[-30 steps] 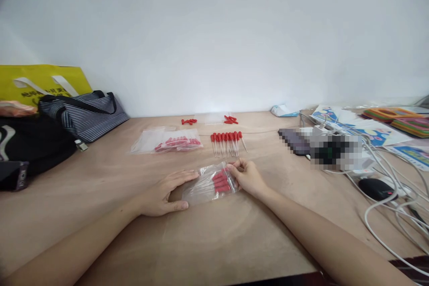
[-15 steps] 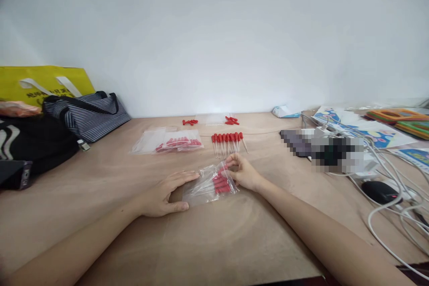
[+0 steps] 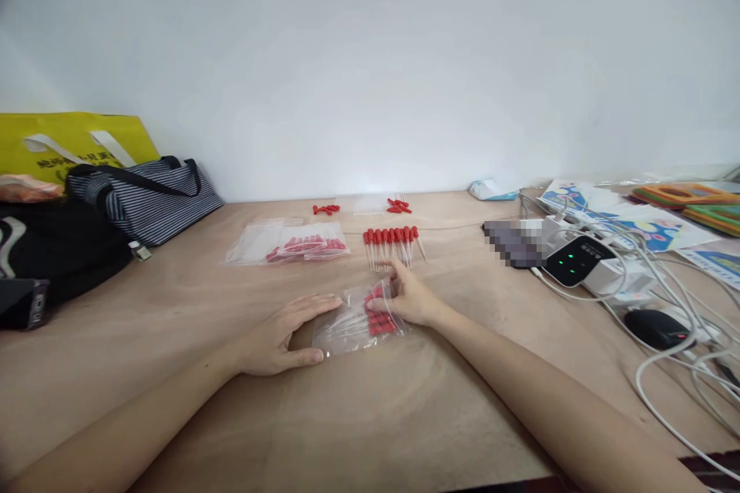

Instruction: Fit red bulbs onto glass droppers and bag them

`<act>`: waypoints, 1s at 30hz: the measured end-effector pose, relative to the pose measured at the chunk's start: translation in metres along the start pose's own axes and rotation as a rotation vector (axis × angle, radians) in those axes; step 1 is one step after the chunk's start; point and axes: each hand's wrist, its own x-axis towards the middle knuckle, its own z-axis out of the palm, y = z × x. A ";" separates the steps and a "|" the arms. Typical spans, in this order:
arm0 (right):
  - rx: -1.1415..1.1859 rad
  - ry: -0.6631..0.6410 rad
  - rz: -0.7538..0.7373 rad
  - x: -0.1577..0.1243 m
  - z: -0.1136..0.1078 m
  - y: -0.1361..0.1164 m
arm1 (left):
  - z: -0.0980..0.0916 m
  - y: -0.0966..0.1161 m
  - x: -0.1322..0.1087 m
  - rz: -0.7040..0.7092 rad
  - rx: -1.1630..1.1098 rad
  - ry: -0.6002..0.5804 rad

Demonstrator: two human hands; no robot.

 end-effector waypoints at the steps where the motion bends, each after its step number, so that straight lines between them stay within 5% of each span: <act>1: -0.029 -0.018 -0.044 -0.001 0.000 -0.001 | 0.000 0.000 0.000 0.004 -0.002 0.008; 13: 0.031 0.025 0.149 0.000 0.004 0.000 | -0.001 0.001 0.001 0.010 0.026 -0.054; 20: 0.248 -0.198 0.228 -0.004 -0.017 -0.002 | 0.000 -0.002 -0.001 0.016 0.013 -0.035; 30: 0.153 -0.100 0.152 -0.001 -0.001 -0.005 | -0.001 -0.001 -0.001 0.019 -0.021 -0.025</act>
